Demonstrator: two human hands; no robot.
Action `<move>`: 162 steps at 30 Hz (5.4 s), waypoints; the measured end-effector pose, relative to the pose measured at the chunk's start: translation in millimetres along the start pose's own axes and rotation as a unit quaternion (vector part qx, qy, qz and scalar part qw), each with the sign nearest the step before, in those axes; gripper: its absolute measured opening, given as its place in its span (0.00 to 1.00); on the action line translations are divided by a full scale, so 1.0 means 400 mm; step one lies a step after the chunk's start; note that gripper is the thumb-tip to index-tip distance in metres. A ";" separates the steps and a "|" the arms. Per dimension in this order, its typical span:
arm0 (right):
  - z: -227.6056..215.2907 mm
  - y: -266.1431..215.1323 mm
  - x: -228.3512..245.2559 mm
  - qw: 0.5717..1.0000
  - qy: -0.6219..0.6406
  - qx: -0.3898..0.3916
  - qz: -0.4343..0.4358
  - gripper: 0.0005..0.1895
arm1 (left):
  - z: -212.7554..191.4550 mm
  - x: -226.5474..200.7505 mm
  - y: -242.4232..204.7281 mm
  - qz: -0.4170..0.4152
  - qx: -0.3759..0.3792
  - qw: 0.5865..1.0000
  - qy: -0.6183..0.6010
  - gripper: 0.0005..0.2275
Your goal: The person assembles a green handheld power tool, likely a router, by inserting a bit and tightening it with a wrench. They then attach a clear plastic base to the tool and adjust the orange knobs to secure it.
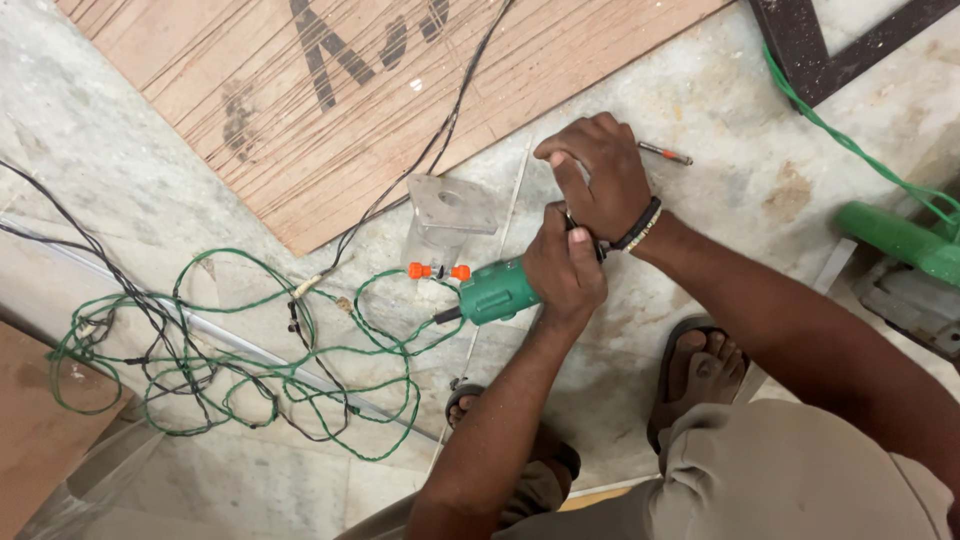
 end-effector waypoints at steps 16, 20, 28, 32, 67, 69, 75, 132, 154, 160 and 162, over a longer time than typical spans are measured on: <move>0.050 0.037 -0.022 0.989 0.014 0.052 0.136 0.29 | 0.013 0.011 0.022 -0.055 -0.034 0.997 0.036 0.23; 0.082 0.031 -0.059 0.991 -0.014 0.020 0.133 0.29 | 0.016 0.021 -0.005 -0.057 -0.041 0.997 0.041 0.20; 0.074 0.030 -0.040 0.987 0.082 0.002 0.137 0.26 | 0.002 -0.032 -0.014 -0.014 -0.075 0.997 0.014 0.13; 0.081 -0.061 -0.040 0.937 0.289 0.037 0.193 0.21 | 0.010 -0.023 -0.082 0.070 -0.097 0.991 0.059 0.11; -0.093 -0.434 0.090 0.996 0.044 -0.041 -0.062 0.19 | 0.008 0.075 -0.070 -0.026 -0.008 0.999 -0.023 0.12; -0.092 -0.427 0.096 0.996 0.038 -0.032 -0.074 0.19 | 0.005 0.077 -0.071 -0.031 -0.008 0.999 -0.024 0.11; -0.094 -0.414 0.116 0.995 -0.005 -0.021 -0.095 0.15 | 0.004 0.059 -0.064 -0.078 0.001 0.997 -0.030 0.13; 0.070 -0.094 0.047 0.958 0.283 -0.023 0.048 0.22 | -0.027 0.073 0.017 -0.159 -0.052 0.986 0.010 0.09; -0.120 -0.349 0.075 0.989 0.106 0.063 0.078 0.07 | -0.031 0.036 -0.041 -0.021 0.097 0.990 -0.104 0.09; -0.144 -0.399 0.068 0.996 0.037 0.054 -0.061 0.08 | -0.013 0.025 -0.066 -0.026 -0.003 0.989 -0.145 0.10; -0.158 -0.427 0.062 0.996 0.082 0.029 -0.022 0.09 | -0.033 0.053 -0.060 -0.042 -0.054 0.982 -0.178 0.11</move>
Point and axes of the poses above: each hand's wrist, its own y-axis towards the middle knuckle, its own z-axis out of the palm, x = y × z, the point moved 2 cm from there along y, towards the middle knuckle, and after that the axes turned 3 degrees about x, right-handed, at the moved point
